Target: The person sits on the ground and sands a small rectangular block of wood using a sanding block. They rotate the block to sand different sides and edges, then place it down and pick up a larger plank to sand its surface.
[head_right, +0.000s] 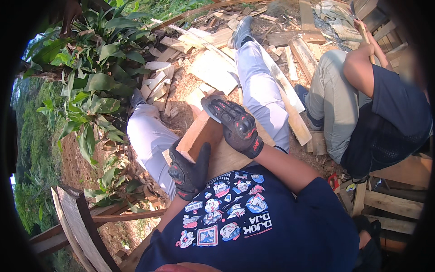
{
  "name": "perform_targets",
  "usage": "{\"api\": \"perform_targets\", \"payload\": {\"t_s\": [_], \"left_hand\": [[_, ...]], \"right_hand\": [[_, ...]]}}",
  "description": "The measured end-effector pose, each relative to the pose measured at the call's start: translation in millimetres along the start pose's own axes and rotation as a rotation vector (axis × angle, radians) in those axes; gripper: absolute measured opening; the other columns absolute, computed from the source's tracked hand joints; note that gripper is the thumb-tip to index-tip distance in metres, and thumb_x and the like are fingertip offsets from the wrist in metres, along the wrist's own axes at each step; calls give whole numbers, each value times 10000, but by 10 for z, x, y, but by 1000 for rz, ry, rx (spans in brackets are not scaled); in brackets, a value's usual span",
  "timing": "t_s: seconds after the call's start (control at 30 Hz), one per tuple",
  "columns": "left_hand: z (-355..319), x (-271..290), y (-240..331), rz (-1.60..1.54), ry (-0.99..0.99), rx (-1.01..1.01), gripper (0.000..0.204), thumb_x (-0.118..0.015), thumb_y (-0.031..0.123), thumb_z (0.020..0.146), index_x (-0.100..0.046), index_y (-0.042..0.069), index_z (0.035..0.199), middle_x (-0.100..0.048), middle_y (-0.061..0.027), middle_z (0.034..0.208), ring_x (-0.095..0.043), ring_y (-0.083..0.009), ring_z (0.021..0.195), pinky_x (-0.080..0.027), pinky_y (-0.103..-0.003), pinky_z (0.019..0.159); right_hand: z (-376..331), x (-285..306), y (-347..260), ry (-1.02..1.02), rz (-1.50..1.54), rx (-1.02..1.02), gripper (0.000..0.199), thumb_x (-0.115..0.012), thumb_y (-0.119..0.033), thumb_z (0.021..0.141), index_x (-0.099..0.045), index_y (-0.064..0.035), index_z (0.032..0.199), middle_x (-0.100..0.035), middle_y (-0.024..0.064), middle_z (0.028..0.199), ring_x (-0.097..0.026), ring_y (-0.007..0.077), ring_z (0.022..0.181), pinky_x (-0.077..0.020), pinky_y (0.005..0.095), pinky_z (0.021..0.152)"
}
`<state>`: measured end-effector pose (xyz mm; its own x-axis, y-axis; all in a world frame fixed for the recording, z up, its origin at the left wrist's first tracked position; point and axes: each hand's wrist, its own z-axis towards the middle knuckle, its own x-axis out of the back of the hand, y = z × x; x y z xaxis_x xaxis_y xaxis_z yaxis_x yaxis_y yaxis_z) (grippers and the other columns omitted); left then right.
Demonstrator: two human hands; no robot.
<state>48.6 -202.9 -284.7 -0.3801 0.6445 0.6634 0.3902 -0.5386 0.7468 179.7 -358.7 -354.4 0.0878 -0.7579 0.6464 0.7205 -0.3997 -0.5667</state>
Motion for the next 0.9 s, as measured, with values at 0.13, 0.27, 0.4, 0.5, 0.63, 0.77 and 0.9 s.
{"api": "perform_targets", "payload": {"t_s": [0.13, 0.27, 0.4, 0.5, 0.63, 0.77, 0.9], "left_hand": [[-3, -21, -140, 61, 29, -93, 782, -899, 407, 887, -506, -31, 1401, -729, -284, 1174, -769, -417, 1026, -603, -516, 875], [-35, -12, -178, 34, 50, -104, 782, -908, 394, 882, -507, -23, 1408, -727, -264, 1203, -767, -411, 1042, -600, -520, 892], [13, -51, -240, 29, 76, -135, 756, -901, 381, 895, -511, -21, 1403, -727, -259, 1197, -764, -411, 1053, -599, -519, 897], [-4, -61, -187, -3, 59, -70, 760, -903, 382, 895, -509, -22, 1405, -725, -250, 1192, -763, -414, 1048, -598, -521, 888], [-24, -45, -209, -2, 52, -123, 776, -909, 388, 886, -501, -22, 1403, -712, -248, 1193, -760, -416, 1030, -595, -529, 869], [-18, -30, -166, -4, 50, -66, 781, -912, 387, 883, -500, -26, 1402, -714, -247, 1188, -761, -416, 1023, -597, -522, 869], [9, 5, -136, -48, 36, -81, 745, -904, 377, 878, -533, -36, 1376, -704, -243, 1189, -733, -392, 1060, -571, -504, 918]], "right_hand": [[-9, 99, -226, -79, 2, 171, 579, -598, 76, 878, -725, -124, 1407, -726, 128, 1418, -674, 311, 1351, -512, 487, 1186], [0, 11, 103, -24, -15, -60, 581, -628, 43, 872, -703, -104, 1428, -703, 131, 1453, -666, 364, 1336, -512, 497, 1173], [14, 143, -333, -68, 33, 207, 575, -617, 59, 882, -725, -129, 1414, -726, 114, 1413, -668, 317, 1353, -510, 502, 1181], [163, 38, -16, -33, 32, -56, 570, -621, 45, 883, -730, -140, 1411, -742, 93, 1389, -677, 288, 1348, -517, 500, 1175], [43, 122, -405, -74, 23, 198, 562, -615, 62, 867, -726, -96, 1395, -712, 124, 1441, -674, 347, 1331, -533, 468, 1156], [129, 4, 100, -56, 38, 25, 616, -645, 60, 842, -722, -146, 1418, -719, 98, 1441, -670, 285, 1363, -518, 476, 1182], [69, 94, -262, -106, -52, 185, 550, -625, 24, 892, -715, -127, 1414, -726, 122, 1422, -671, 317, 1353, -518, 486, 1178]]}}
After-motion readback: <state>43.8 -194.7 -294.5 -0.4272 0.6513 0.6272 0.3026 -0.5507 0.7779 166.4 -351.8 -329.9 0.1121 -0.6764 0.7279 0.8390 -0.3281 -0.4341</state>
